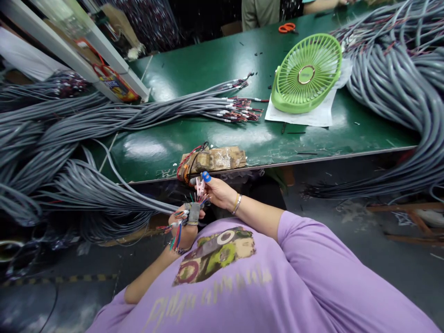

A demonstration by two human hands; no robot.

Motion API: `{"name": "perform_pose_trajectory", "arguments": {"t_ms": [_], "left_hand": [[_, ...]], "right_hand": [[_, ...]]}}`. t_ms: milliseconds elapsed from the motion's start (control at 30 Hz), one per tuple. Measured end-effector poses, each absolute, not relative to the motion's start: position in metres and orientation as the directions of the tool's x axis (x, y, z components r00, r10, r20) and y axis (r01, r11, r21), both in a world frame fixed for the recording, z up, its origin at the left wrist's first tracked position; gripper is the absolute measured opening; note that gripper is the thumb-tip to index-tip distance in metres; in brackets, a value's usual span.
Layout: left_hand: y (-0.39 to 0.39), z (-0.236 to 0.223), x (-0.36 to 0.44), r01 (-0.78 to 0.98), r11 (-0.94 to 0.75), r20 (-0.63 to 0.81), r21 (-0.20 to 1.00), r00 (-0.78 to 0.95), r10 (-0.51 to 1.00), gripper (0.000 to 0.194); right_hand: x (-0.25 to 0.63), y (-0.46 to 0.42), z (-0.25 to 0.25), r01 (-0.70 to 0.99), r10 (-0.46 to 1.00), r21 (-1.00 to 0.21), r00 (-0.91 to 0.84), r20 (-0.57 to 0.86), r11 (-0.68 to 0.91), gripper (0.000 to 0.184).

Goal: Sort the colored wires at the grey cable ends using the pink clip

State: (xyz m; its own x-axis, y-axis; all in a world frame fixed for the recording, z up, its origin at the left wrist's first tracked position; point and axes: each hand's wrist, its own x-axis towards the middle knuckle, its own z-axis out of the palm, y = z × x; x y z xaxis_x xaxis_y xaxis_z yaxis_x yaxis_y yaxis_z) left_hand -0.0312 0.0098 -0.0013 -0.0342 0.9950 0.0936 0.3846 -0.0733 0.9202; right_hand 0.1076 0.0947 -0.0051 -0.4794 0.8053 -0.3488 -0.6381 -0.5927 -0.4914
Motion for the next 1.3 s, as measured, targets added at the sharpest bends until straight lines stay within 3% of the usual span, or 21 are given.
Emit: {"name": "perform_pose_trajectory", "arguments": {"t_ms": [133, 600, 900, 1067, 1167, 1300], "left_hand": [[0.007, -0.006, -0.032, 0.479, -0.198, 0.223, 0.855, 0.004, 0.975, 0.011], [0.016, 0.011, -0.025, 0.618, -0.373, 0.387, 0.692, 0.119, 0.914, 0.016], [0.013, 0.007, -0.027, 0.597, -0.372, 0.374, 0.711, 0.127, 0.919, 0.018], [0.006, -0.002, -0.037, 0.524, -0.336, 0.332, 0.783, 0.106, 0.938, 0.016], [0.001, -0.005, -0.042, 0.499, -0.320, 0.296, 0.806, 0.128, 0.946, 0.018], [0.000, 0.000, -0.042, 0.506, -0.317, 0.272, 0.803, 0.163, 0.949, 0.018]], "right_hand": [[0.104, 0.095, -0.003, -0.676, 0.828, -0.478, -0.436, -0.354, -0.560, 0.039], [0.101, 0.095, -0.003, -0.696, 0.833, -0.462, -0.415, -0.365, -0.549, 0.040], [0.105, 0.091, 0.000, -0.676, 0.796, -0.423, -0.472, -0.380, -0.603, 0.046], [0.119, 0.090, -0.009, -0.558, 0.716, -0.460, -0.618, -0.326, -0.691, 0.060], [0.133, 0.091, -0.015, -0.381, 0.595, -0.556, -0.756, -0.273, -0.739, 0.064], [0.144, 0.090, -0.014, -0.221, 0.539, -0.713, -0.803, -0.254, -0.665, 0.058]]}}
